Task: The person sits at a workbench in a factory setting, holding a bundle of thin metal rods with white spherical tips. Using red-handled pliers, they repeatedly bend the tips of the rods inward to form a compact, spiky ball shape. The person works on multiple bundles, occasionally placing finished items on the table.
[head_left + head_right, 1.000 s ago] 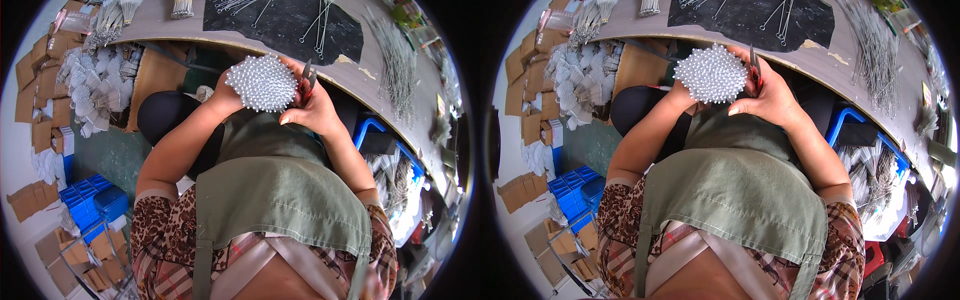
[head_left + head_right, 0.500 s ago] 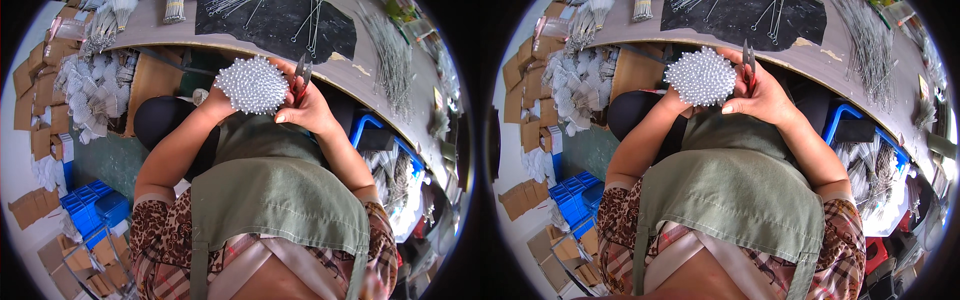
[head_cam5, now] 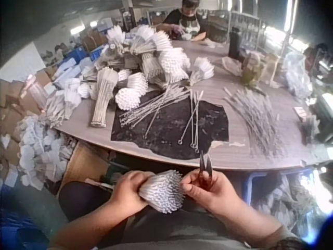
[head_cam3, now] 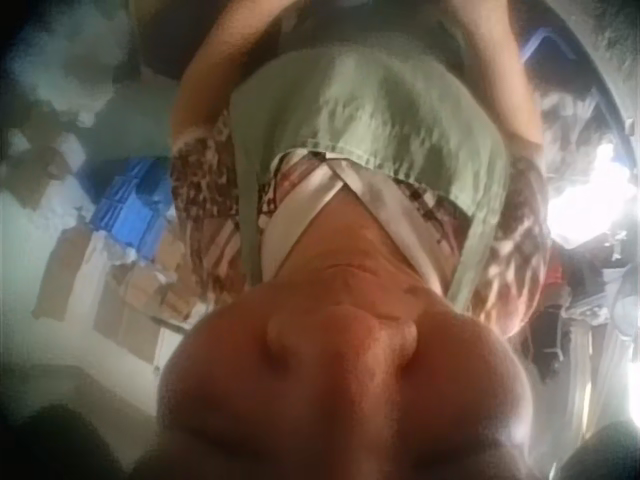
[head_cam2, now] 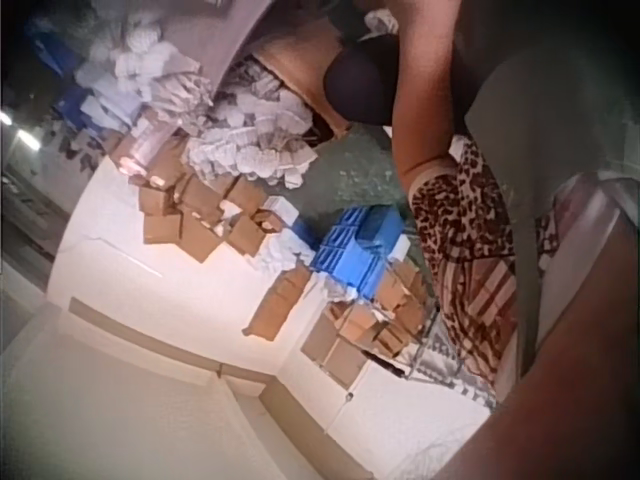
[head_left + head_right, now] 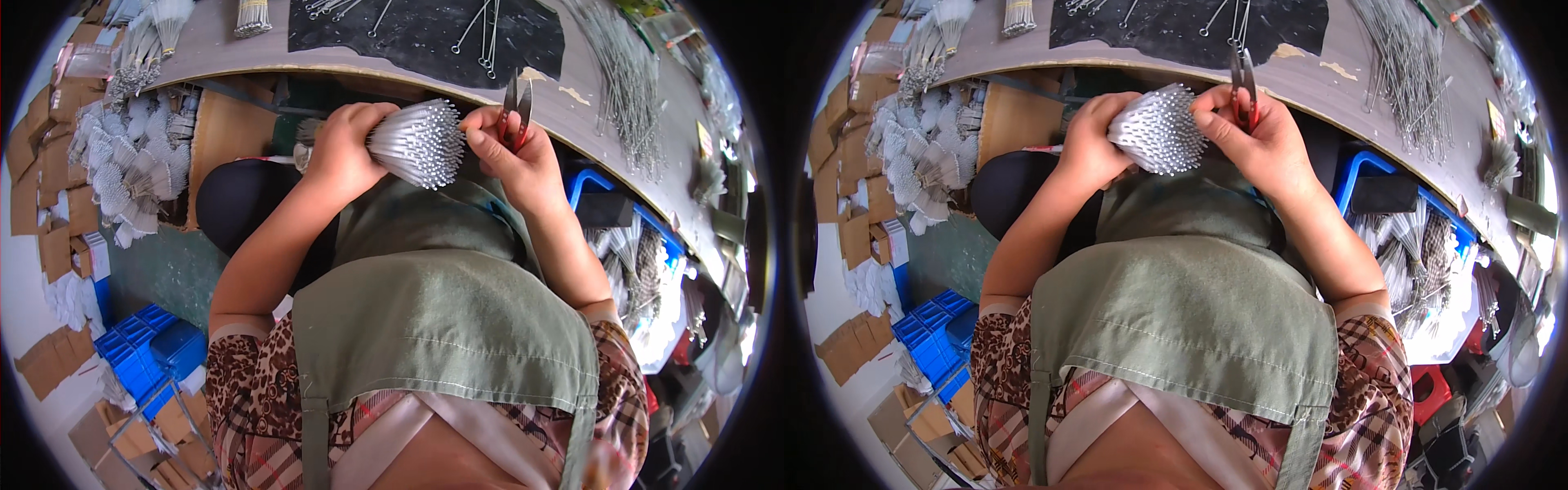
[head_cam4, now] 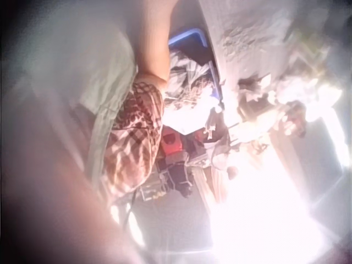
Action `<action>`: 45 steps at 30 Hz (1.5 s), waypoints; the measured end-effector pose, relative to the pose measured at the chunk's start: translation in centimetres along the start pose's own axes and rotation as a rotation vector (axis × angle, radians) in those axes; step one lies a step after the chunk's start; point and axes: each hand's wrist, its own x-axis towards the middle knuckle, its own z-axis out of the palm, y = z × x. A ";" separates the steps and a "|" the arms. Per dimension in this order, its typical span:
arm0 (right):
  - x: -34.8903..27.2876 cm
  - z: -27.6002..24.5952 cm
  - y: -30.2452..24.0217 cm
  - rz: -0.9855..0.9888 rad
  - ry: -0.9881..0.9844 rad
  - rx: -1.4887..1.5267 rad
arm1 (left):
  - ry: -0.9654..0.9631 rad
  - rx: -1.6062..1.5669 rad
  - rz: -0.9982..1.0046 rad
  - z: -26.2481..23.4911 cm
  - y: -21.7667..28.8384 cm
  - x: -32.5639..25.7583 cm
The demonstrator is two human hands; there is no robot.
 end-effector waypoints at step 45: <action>0.3 2.9 0.7 -0.014 0.132 -0.396 | 0.106 0.486 0.042 -0.4 0.6 0.1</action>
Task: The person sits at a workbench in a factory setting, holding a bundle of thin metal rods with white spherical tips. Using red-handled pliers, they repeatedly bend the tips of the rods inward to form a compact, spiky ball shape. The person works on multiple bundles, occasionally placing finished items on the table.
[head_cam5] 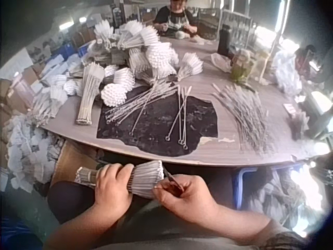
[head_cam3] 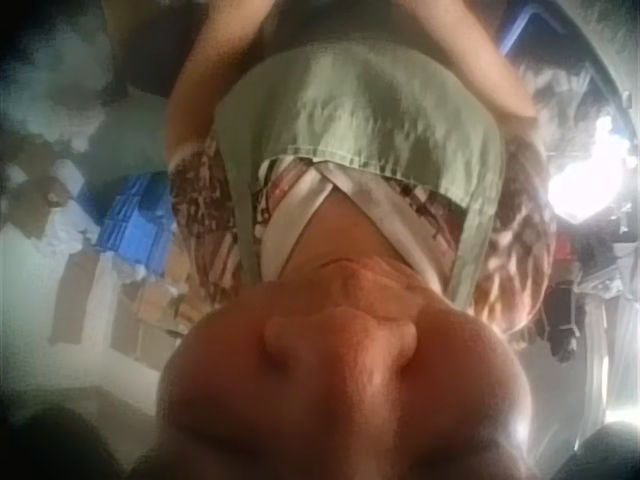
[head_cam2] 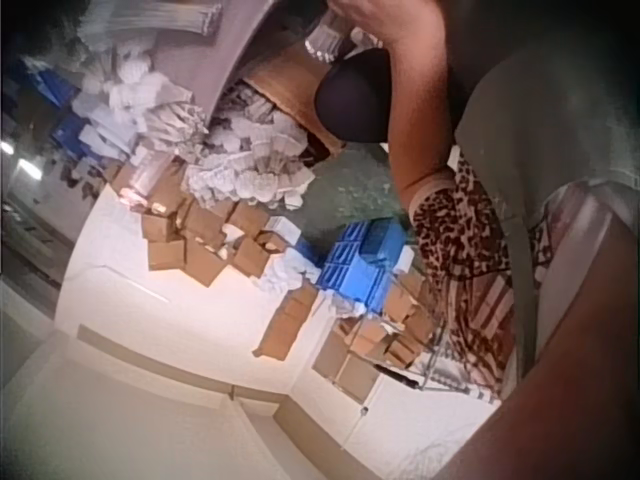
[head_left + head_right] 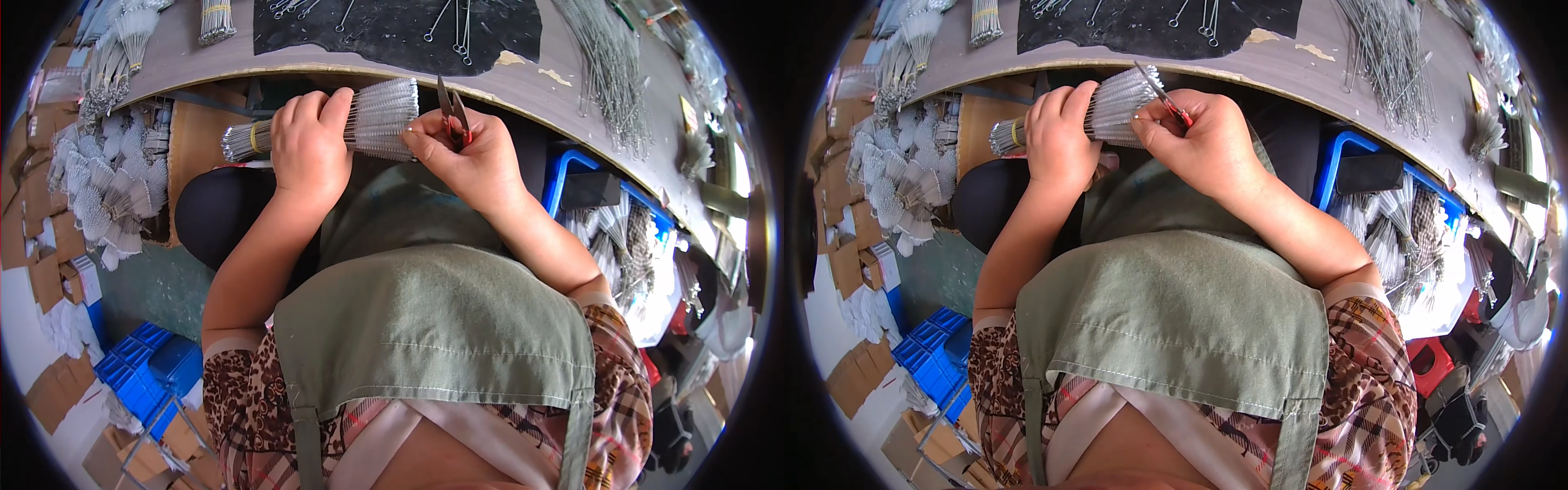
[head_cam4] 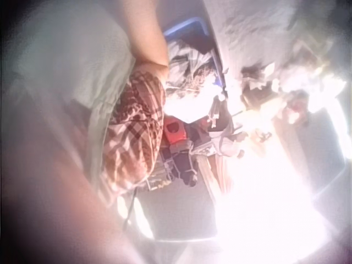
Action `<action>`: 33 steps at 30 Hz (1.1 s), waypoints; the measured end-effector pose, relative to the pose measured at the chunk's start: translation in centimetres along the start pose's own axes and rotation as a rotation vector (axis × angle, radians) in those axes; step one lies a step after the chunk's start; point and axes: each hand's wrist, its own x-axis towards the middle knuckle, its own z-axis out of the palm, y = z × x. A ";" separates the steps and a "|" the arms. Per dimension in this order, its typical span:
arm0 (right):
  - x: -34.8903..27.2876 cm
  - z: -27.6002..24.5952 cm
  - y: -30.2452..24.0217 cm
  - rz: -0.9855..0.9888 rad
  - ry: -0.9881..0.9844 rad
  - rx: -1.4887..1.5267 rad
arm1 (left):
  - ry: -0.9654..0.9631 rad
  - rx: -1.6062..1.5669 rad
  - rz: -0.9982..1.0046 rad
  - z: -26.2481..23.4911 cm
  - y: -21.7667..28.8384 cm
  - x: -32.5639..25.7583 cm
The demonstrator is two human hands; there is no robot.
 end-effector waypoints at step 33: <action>0.6 -0.1 2.1 -0.103 -0.325 0.524 | -0.327 -1.434 -0.356 2.0 -1.3 -0.1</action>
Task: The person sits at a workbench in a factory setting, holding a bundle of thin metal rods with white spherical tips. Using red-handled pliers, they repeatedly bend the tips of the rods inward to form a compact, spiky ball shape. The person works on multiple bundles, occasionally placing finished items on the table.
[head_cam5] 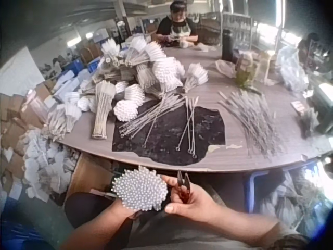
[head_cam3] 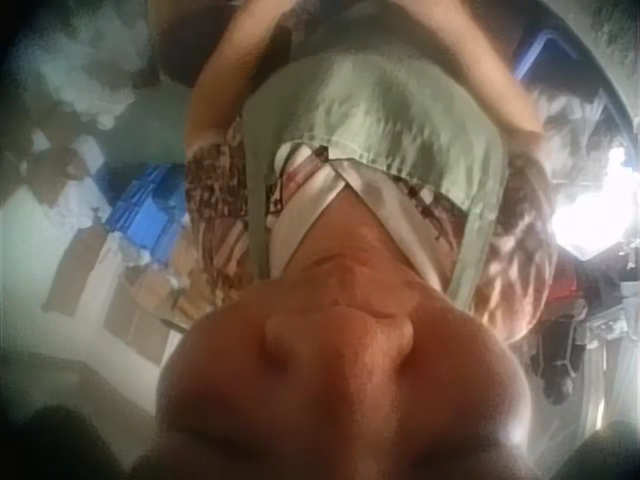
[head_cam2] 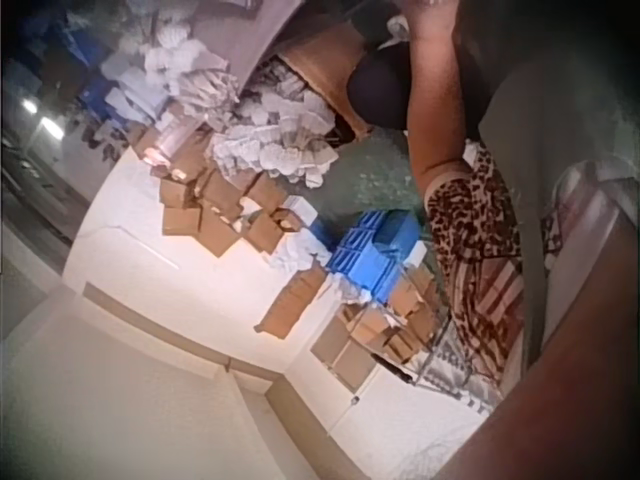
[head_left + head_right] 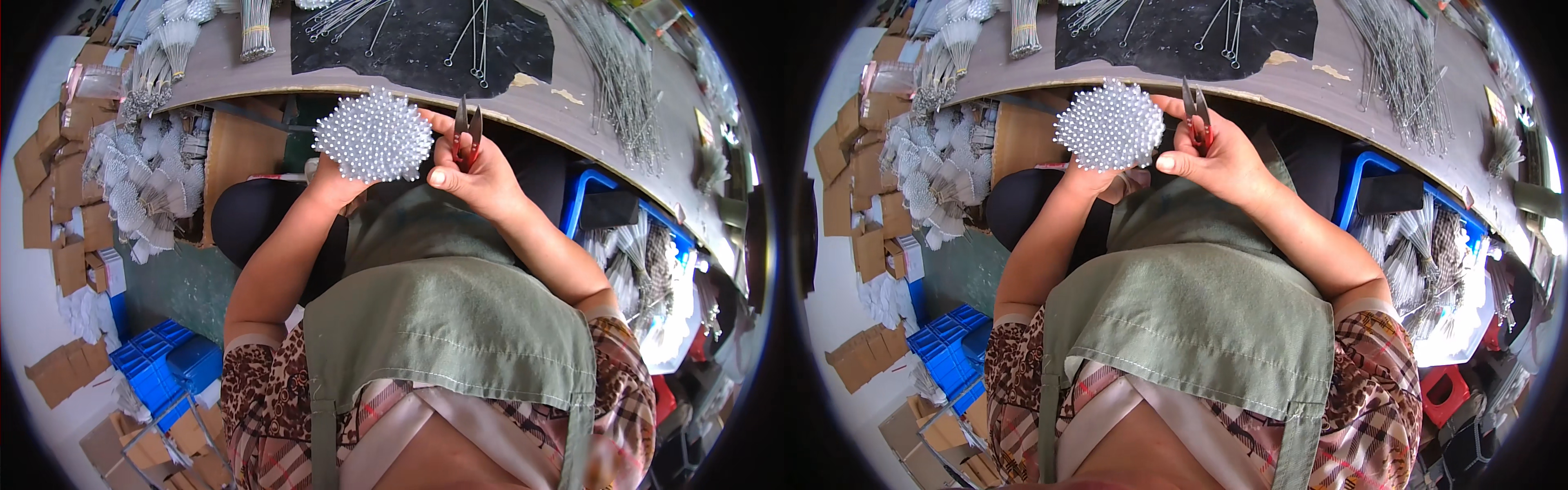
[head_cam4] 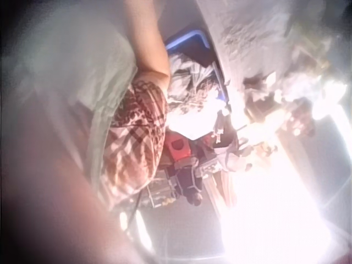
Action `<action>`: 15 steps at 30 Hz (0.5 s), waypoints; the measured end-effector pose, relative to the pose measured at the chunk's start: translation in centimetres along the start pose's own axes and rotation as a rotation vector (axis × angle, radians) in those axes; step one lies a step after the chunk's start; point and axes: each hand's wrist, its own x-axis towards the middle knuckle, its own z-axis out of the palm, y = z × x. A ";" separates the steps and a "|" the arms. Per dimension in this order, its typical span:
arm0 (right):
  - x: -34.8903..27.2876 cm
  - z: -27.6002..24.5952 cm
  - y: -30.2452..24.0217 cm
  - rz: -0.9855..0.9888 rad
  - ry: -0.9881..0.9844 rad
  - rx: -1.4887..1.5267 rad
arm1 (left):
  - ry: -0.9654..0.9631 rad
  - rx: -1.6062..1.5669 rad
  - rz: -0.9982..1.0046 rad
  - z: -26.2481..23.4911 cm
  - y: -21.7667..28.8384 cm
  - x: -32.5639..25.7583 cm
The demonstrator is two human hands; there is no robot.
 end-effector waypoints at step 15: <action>-1.9 -3.2 -5.0 0.071 -0.020 -0.681 | 0.037 0.319 0.215 -1.6 -1.3 -1.0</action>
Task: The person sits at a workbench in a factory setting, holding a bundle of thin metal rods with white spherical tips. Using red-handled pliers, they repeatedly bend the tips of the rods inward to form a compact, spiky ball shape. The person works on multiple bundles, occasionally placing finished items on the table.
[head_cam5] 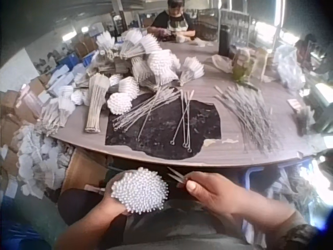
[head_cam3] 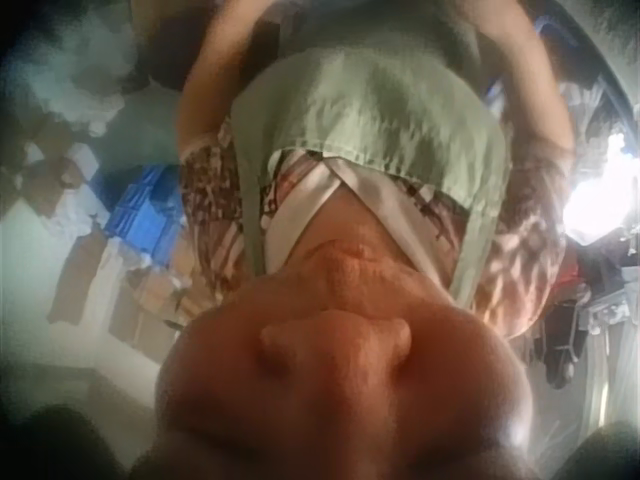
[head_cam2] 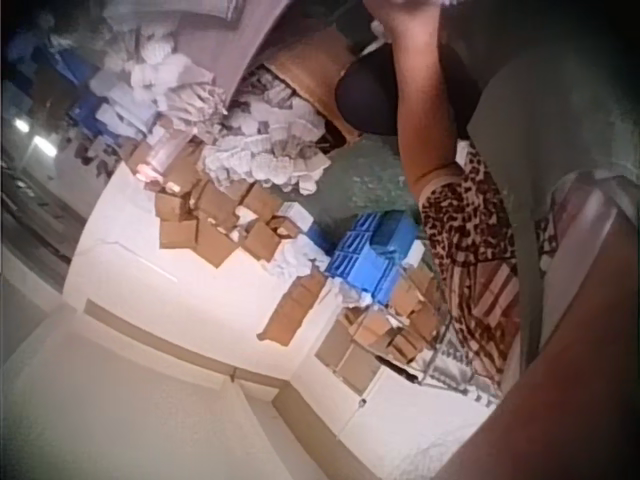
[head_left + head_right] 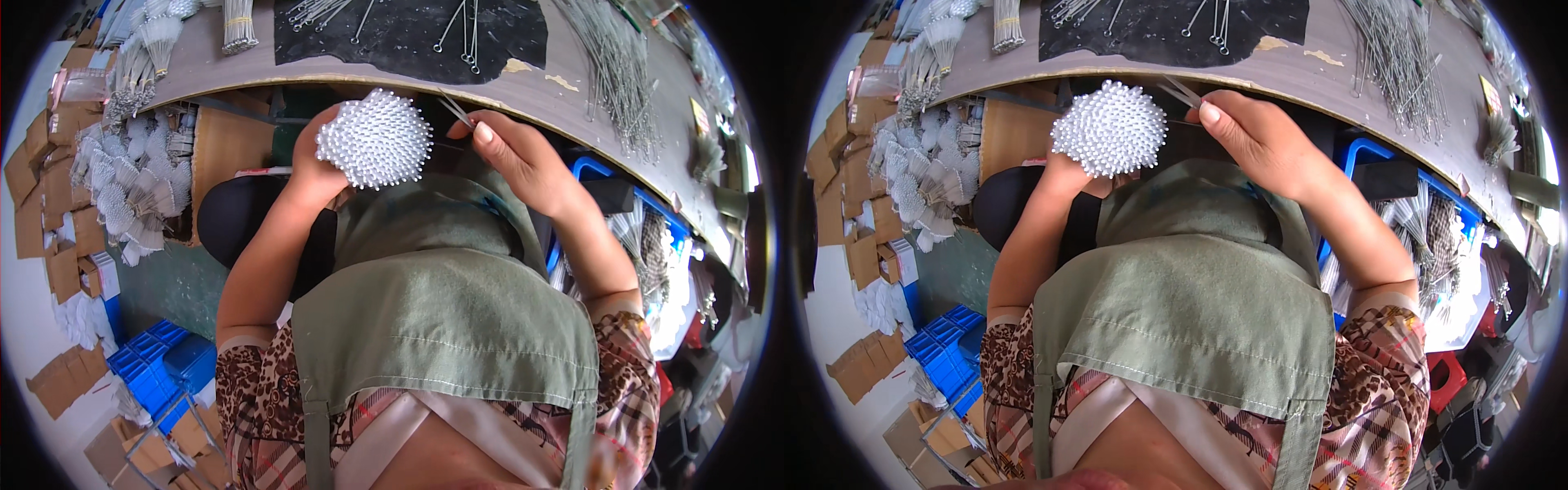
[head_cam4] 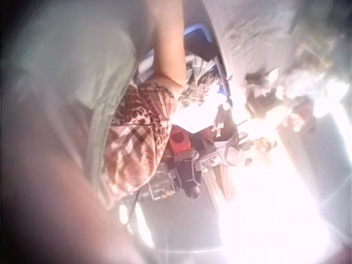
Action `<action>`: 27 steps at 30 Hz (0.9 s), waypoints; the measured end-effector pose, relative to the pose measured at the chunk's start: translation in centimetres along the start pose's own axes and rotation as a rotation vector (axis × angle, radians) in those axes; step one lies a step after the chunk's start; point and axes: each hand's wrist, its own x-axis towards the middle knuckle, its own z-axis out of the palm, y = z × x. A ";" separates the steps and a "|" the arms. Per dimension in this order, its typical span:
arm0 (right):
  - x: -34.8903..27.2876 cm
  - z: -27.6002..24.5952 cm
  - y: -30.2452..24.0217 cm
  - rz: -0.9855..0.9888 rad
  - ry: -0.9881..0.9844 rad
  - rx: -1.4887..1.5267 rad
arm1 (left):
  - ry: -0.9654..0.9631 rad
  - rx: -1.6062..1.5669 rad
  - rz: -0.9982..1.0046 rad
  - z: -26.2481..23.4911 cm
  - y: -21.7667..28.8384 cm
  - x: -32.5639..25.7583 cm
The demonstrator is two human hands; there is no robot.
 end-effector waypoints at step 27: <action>0.7 -0.8 -3.7 -0.035 -0.224 -0.442 | 0.098 0.561 0.237 -0.5 3.1 0.7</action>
